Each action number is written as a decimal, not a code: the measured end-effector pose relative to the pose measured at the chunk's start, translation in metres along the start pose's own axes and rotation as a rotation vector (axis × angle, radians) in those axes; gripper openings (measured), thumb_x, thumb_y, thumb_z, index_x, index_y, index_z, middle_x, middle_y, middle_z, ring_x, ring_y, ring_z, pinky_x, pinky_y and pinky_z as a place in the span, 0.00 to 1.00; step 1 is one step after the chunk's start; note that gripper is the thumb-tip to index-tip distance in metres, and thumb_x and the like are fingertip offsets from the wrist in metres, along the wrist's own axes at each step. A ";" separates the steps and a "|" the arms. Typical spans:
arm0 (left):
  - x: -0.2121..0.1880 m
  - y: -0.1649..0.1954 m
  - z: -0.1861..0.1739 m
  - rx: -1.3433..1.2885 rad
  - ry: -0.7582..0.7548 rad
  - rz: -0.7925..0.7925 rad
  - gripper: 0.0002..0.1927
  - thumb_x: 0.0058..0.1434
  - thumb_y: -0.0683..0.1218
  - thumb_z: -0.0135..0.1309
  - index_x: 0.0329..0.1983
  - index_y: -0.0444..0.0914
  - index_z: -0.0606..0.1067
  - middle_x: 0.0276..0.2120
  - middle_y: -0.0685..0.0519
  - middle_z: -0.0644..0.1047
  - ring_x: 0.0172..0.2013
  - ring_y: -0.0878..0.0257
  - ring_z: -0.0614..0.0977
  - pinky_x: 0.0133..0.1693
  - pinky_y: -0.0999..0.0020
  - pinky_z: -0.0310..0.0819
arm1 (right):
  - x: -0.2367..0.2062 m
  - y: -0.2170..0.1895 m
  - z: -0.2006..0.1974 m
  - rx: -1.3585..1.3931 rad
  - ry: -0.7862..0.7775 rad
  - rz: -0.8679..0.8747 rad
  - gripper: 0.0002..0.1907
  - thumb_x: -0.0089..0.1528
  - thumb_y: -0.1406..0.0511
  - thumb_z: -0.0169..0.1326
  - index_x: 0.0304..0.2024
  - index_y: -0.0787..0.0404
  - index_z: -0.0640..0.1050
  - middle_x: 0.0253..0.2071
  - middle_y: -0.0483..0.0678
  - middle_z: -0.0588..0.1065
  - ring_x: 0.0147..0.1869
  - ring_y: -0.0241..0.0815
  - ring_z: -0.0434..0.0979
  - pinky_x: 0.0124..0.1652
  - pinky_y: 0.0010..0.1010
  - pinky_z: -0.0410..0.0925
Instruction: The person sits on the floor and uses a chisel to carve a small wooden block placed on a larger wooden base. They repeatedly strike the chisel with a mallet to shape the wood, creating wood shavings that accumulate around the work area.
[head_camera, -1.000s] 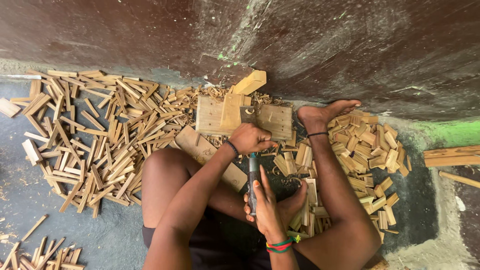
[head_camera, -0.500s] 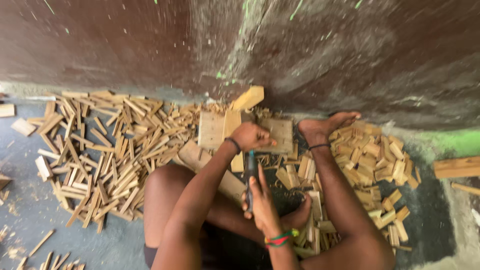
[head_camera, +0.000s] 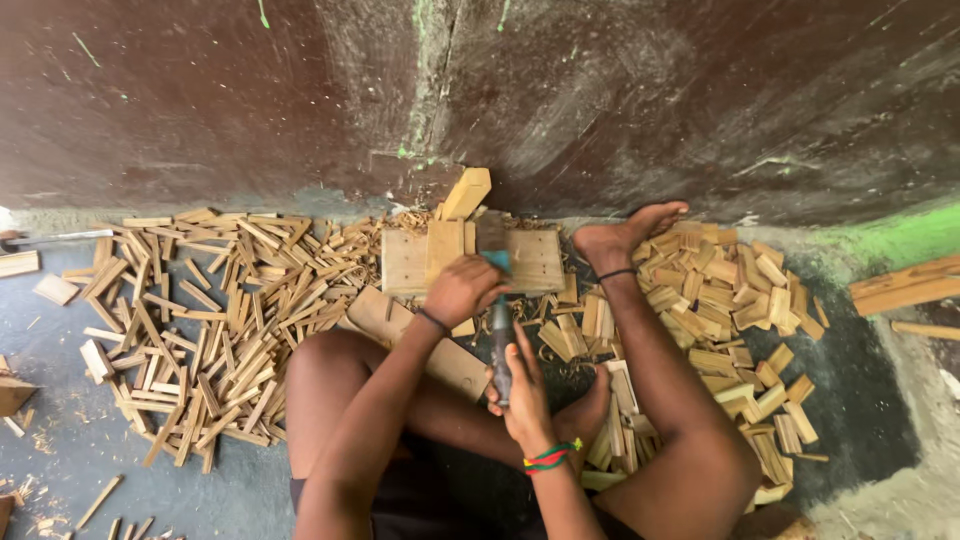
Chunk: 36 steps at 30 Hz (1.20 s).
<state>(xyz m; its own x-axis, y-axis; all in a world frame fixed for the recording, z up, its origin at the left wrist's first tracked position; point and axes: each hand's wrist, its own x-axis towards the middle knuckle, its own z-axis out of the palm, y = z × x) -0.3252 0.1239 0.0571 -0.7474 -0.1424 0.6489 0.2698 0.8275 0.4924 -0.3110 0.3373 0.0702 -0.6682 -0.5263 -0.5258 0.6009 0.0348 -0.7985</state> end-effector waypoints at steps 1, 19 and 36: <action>-0.006 -0.003 -0.007 0.012 0.028 0.035 0.11 0.65 0.52 0.60 0.42 0.41 0.76 0.40 0.51 0.80 0.44 0.52 0.81 0.53 0.57 0.73 | -0.001 -0.003 -0.005 0.014 0.016 -0.011 0.31 0.68 0.52 0.46 0.75 0.36 0.59 0.26 0.47 0.72 0.18 0.35 0.67 0.15 0.24 0.58; -0.027 -0.041 -0.017 0.308 -0.075 -0.346 0.35 0.54 0.61 0.62 0.63 0.43 0.73 0.52 0.48 0.73 0.51 0.49 0.72 0.54 0.53 0.66 | -0.044 0.021 -0.061 -0.162 0.272 0.122 0.32 0.67 0.55 0.47 0.74 0.35 0.58 0.25 0.50 0.71 0.15 0.38 0.66 0.14 0.28 0.58; -0.026 -0.042 -0.014 0.439 -0.236 -0.545 0.31 0.59 0.67 0.57 0.58 0.45 0.76 0.52 0.48 0.74 0.52 0.50 0.74 0.59 0.48 0.62 | -0.035 0.029 -0.066 -0.231 0.286 0.132 0.33 0.67 0.57 0.48 0.74 0.37 0.58 0.26 0.51 0.71 0.14 0.39 0.65 0.13 0.29 0.57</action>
<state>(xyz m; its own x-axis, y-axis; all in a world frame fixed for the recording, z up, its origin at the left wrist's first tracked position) -0.3086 0.0852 0.0275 -0.8302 -0.5156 0.2120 -0.4077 0.8210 0.3997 -0.2993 0.4130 0.0454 -0.7068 -0.2471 -0.6629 0.5972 0.2938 -0.7463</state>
